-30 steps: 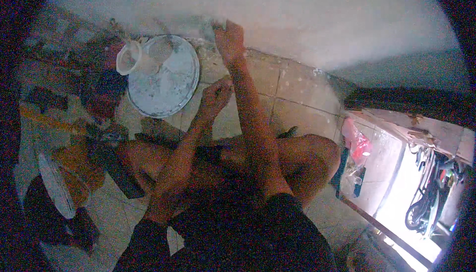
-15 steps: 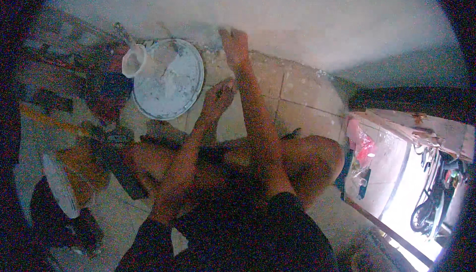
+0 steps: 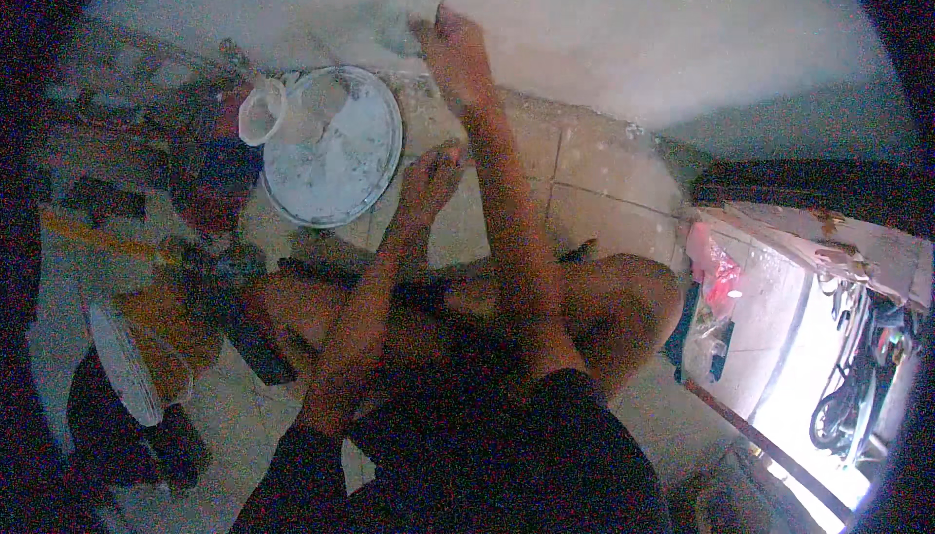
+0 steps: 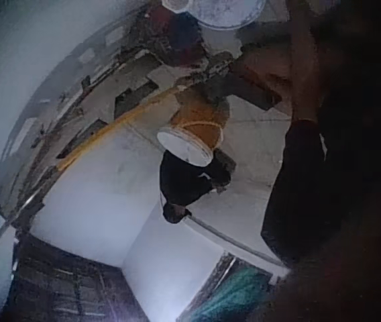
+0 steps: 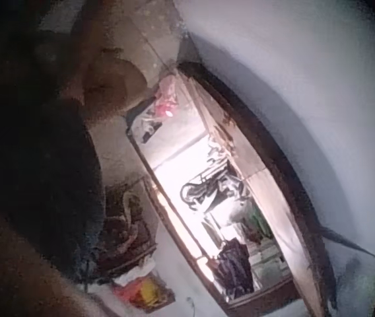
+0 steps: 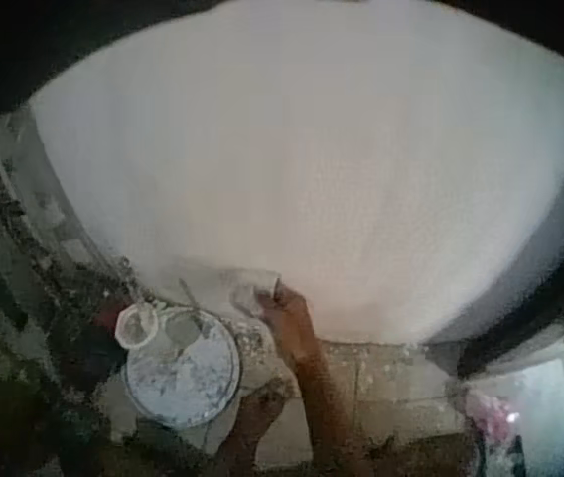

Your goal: Repairing a small patch on a wall using a white compound and a paintbrush.

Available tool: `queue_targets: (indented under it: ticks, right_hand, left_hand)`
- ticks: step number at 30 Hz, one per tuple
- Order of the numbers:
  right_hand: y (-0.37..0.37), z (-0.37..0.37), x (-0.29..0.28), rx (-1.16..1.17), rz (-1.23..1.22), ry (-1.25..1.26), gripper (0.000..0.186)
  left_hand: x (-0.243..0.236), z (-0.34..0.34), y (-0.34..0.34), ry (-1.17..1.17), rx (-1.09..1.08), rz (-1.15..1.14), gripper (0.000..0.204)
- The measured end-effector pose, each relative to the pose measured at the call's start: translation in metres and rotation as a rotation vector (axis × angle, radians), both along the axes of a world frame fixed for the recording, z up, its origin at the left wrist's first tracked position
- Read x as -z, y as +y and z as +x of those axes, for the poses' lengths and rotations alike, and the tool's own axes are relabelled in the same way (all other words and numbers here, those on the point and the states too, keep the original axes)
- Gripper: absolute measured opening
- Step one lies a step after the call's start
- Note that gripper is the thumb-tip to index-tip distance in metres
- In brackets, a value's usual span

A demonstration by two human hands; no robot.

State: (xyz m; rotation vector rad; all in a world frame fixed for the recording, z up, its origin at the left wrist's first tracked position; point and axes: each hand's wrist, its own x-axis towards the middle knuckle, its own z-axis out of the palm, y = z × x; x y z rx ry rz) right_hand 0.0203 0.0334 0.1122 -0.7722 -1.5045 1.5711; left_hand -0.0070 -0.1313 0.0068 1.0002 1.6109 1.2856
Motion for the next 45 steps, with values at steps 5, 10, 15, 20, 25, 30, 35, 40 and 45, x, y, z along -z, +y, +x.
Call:
queue_targets:
  ticks: [5,10,15,20,25,30,35,40,45]
  right_hand:
    - [0.022,0.024,0.051,-0.029,-0.085,0.029,0.032]
    - [0.008,0.008,0.065,-0.021,-0.251,0.146,0.034]
    - [0.016,0.003,0.033,0.051,-0.122,0.09,0.035]
    - [0.038,0.05,0.135,0.302,0.009,0.128,0.037]
    - [0.015,0.043,0.049,0.251,-0.167,-0.087,0.032]
    - [0.016,0.07,0.07,0.411,-0.211,-0.095,0.029]
    - [0.032,0.079,0.113,0.437,0.014,-0.507,0.032]
    - [-0.003,0.069,0.091,0.012,0.182,-0.509,0.039]
    - [-0.016,0.069,0.066,-0.315,0.258,-0.772,0.04]
  left_hand:
    - [0.005,0.007,0.009,0.043,0.083,-0.063,0.038]
    - [0.027,0.006,0.008,-0.045,0.075,0.028,0.032]
    - [0.029,0.0,0.009,-0.298,-0.031,-0.143,0.027]
    - [0.053,0.032,0.033,-0.392,0.004,0.055,0.027]
    - [0.033,-0.01,0.006,-0.391,-0.074,-0.16,0.026]
    - [0.046,0.006,0.012,-0.654,-0.074,-0.018,0.03]
    - [0.046,0.009,0.022,0.082,0.013,0.312,0.033]
    - [0.056,-0.014,0.02,-0.475,-0.3,0.18,0.037]
    - [0.052,-0.034,0.017,-0.302,-0.336,0.079,0.037]
